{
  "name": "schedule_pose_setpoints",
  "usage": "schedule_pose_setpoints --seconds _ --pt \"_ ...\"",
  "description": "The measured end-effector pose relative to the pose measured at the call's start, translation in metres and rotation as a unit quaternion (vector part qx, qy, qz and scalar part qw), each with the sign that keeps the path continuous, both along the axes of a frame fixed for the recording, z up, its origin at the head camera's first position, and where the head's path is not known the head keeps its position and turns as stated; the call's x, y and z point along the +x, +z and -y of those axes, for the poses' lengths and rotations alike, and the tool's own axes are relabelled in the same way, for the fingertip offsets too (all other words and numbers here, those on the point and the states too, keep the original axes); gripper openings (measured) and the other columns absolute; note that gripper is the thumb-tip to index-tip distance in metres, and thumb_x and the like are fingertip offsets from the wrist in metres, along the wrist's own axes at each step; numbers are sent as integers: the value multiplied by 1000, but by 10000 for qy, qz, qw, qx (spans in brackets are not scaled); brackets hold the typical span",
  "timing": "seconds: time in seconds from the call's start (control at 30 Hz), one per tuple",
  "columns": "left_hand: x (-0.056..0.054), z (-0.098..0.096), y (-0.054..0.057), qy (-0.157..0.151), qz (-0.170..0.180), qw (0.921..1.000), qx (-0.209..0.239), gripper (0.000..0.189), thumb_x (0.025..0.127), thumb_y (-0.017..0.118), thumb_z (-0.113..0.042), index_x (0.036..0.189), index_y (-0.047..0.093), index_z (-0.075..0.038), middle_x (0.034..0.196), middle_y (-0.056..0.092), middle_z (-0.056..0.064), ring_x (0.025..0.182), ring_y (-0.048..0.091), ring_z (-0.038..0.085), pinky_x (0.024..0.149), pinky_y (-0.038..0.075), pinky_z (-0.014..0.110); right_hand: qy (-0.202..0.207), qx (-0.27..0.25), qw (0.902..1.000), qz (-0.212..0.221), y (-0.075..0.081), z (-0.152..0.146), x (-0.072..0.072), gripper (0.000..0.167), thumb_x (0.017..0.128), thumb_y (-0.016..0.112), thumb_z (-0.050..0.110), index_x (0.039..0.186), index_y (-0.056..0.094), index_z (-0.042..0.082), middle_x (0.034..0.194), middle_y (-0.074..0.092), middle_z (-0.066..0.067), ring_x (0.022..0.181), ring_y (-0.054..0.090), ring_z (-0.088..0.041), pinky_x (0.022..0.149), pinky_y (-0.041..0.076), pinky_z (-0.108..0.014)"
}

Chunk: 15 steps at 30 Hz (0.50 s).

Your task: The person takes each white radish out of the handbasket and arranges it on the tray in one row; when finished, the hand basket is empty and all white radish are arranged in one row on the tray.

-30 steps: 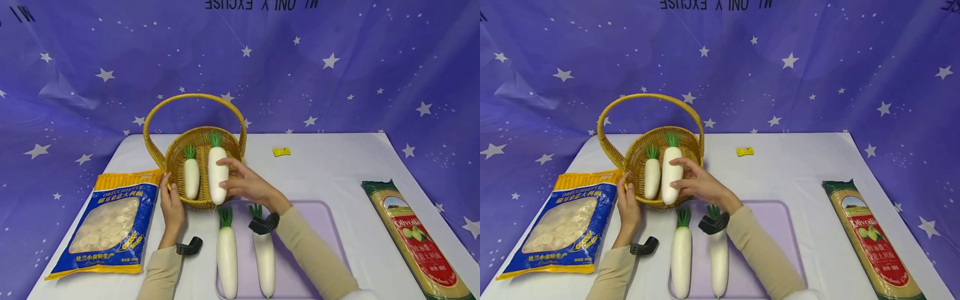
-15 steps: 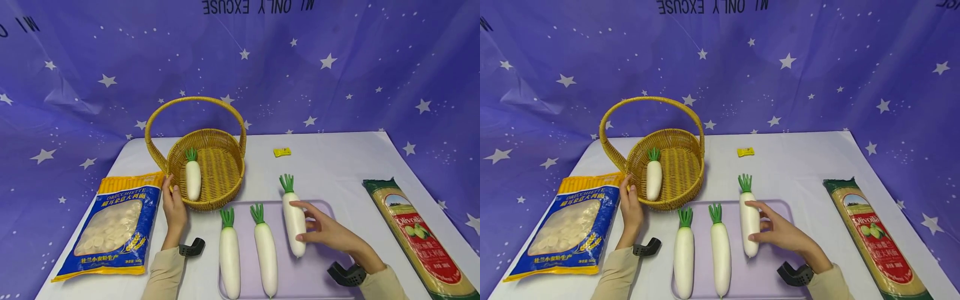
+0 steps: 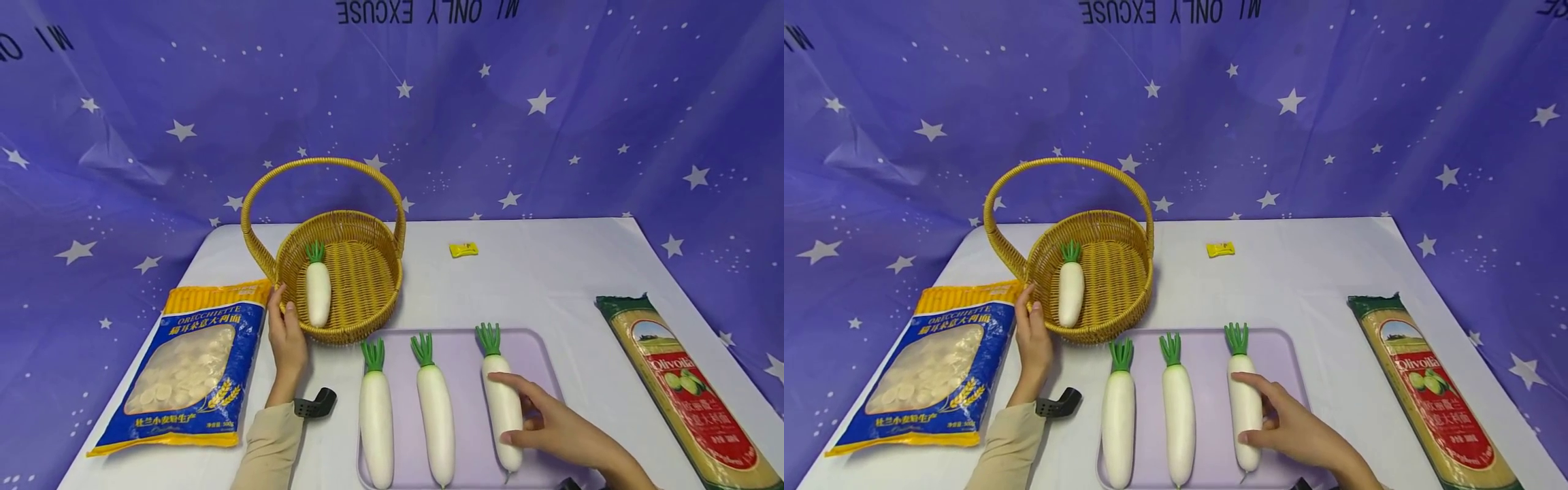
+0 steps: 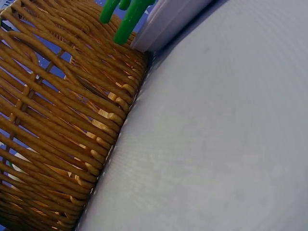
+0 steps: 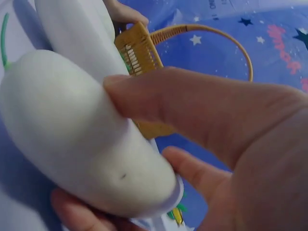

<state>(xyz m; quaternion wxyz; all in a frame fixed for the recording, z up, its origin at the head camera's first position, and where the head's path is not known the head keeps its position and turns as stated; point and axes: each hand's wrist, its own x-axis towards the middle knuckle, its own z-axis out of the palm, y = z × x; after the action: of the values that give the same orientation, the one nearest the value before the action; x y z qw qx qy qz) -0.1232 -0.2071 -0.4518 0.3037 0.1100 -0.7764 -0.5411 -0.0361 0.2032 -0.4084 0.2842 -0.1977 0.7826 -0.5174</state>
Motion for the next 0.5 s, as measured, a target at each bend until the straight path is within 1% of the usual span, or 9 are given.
schedule_pose_setpoints --seconds 0.1,0.17,0.27,0.33,0.5 --pt "-1 1 0 25 -30 10000 -11 39 97 35 -21 135 39 -14 148 26 8 138 20 20 113 17 42 7 135 9997 -185 2 4 3 75 81 66 24 143 23 18 115 33 -26 90 53 -7 71 50 -21" --pt "-1 1 0 43 -31 10000 -21 39 97 35 -21 135 39 -15 148 26 8 138 20 20 113 17 42 -24 281 9989 -374 2 7 4 74 80 67 25 142 26 18 107 35 -22 88 50 -6 70 49 -20" --pt "-1 0 0 58 3 10000 -11 39 97 35 -21 135 39 -15 148 27 7 138 20 19 114 17 41 -72 531 9968 -586 1 9 6 73 80 66 27 141 27 19 100 34 -17 83 46 -5 66 45 -18" --pt "0 0 0 54 34 10000 0 39 96 35 -20 135 39 -14 148 28 7 138 20 19 114 17 40 -126 698 9948 -727 1 10 8 71 81 65 29 141 28 20 101 33 -15 81 42 -5 64 42 -17" --pt "0 0 -1 54 48 10000 -2 39 97 35 -21 135 39 -14 148 27 6 138 20 19 114 17 40 -355 933 9887 -1120 4 9 9 62 85 61 30 139 32 22 114 34 -17 79 39 -2 61 38 -16"
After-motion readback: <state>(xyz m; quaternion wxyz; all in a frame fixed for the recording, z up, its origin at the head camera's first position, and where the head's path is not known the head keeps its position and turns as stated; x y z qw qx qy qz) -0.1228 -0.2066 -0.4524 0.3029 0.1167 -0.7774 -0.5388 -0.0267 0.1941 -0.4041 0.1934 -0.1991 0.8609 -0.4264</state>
